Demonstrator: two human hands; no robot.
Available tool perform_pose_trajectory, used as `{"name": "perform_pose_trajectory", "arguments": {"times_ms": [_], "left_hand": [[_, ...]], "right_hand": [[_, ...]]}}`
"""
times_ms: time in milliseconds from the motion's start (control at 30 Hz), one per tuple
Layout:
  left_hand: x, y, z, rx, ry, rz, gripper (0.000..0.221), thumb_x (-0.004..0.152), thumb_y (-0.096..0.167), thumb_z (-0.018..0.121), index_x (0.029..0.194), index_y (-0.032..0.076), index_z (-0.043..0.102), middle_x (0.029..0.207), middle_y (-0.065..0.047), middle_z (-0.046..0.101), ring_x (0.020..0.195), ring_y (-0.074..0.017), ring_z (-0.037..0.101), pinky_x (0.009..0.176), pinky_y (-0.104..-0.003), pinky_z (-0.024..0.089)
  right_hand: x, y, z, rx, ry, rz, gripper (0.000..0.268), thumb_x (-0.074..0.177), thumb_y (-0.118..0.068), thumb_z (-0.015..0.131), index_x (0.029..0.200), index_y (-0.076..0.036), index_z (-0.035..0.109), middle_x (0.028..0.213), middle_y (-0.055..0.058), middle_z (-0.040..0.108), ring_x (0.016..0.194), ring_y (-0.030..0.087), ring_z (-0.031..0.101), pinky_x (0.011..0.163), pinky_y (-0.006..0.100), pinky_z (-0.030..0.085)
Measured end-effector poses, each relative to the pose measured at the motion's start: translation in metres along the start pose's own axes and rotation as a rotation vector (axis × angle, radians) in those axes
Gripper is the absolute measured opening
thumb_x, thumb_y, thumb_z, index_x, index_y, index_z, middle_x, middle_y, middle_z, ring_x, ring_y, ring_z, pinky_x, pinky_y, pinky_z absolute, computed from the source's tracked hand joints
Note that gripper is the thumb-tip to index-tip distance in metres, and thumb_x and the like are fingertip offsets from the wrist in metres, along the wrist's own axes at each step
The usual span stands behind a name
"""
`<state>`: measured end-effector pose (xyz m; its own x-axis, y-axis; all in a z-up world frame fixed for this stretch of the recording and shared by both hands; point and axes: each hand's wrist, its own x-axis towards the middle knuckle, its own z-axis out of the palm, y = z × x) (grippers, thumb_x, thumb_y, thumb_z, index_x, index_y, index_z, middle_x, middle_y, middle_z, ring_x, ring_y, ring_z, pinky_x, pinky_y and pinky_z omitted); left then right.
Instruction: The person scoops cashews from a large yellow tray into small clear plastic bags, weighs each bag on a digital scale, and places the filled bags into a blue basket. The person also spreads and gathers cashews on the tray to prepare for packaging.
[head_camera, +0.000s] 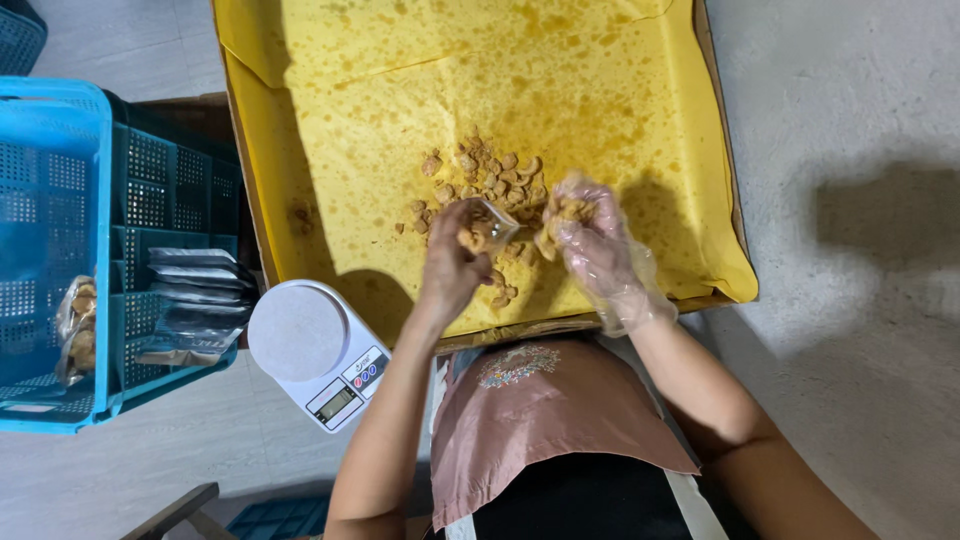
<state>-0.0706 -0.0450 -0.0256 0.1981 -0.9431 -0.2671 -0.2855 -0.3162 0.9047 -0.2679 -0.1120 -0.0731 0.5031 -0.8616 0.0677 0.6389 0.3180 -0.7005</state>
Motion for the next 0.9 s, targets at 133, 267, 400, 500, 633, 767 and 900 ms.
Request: {"name": "perform_pose_trajectory", "arguments": {"times_ms": [133,267,400,500,633,767,900], "left_hand": [[0.012,0.003,0.041,0.058,0.018,0.023,0.067,0.079,-0.011,0.062,0.143,-0.003,0.043,0.144,-0.020,0.041,0.090,-0.0222,0.067,0.061,-0.028,0.063],[0.011,0.005,0.055,0.179,0.115,0.248,0.079,0.077,-0.008,0.073,0.147,-0.007,0.038,0.145,-0.020,0.041,0.104,-0.0324,0.067,0.084,-0.032,0.064],[0.008,0.018,0.054,-0.137,0.003,-0.051,0.078,0.077,-0.012,0.062,0.148,-0.004,0.032,0.149,-0.018,0.035,0.084,-0.0260,0.073,0.066,-0.030,0.068],[0.006,0.028,0.056,-0.199,-0.003,-0.030,0.080,0.075,-0.014,0.061,0.149,-0.005,0.031,0.149,-0.018,0.034,0.083,-0.0264,0.072,0.065,-0.030,0.068],[0.007,0.023,0.056,-0.198,-0.022,-0.009,0.081,0.075,-0.016,0.061,0.149,-0.005,0.031,0.150,-0.018,0.037,0.082,-0.0271,0.072,0.065,-0.029,0.067],[0.015,0.020,0.054,-0.213,-0.017,-0.066,0.072,0.079,-0.009,0.067,0.145,-0.004,0.040,0.140,-0.022,0.045,0.082,-0.0237,0.073,0.062,-0.028,0.065],[0.007,0.043,0.035,-0.080,-0.032,-0.075,0.058,0.084,0.000,0.069,0.139,-0.002,0.052,0.146,-0.017,0.048,0.072,-0.0214,0.071,0.057,-0.029,0.065]], "right_hand": [[0.007,-0.004,0.028,-0.193,0.080,-0.148,0.044,0.093,-0.025,0.079,0.130,-0.021,0.056,0.114,0.006,0.062,0.107,0.019,0.062,0.101,0.042,0.052],[0.006,-0.003,0.036,-0.251,0.143,-0.255,0.043,0.096,-0.039,0.078,0.126,-0.017,0.057,0.123,0.006,0.061,0.119,0.021,0.060,0.118,0.046,0.044],[0.008,-0.012,0.033,-0.296,0.116,-0.214,0.050,0.103,-0.057,0.070,0.095,-0.008,0.069,0.123,0.011,0.068,0.107,0.021,0.066,0.108,0.043,0.055],[0.005,-0.028,0.032,-0.628,0.098,-0.150,0.059,0.096,-0.067,0.061,0.081,-0.011,0.069,0.136,0.006,0.065,0.104,0.020,0.067,0.086,0.037,0.060],[0.003,-0.039,0.031,-0.723,-0.034,-0.201,0.061,0.100,-0.067,0.058,0.097,-0.008,0.071,0.139,0.007,0.064,0.134,0.025,0.061,0.105,0.040,0.061],[0.012,-0.044,0.016,-0.633,-0.137,-0.079,0.065,0.102,-0.066,0.052,0.121,-0.006,0.071,0.135,0.007,0.069,0.131,0.024,0.064,0.109,0.043,0.055],[0.019,-0.054,-0.015,-0.406,-0.236,-0.058,0.059,0.115,-0.059,0.046,0.131,-0.008,0.069,0.144,0.011,0.065,0.140,0.026,0.058,0.126,0.046,0.042]]}}
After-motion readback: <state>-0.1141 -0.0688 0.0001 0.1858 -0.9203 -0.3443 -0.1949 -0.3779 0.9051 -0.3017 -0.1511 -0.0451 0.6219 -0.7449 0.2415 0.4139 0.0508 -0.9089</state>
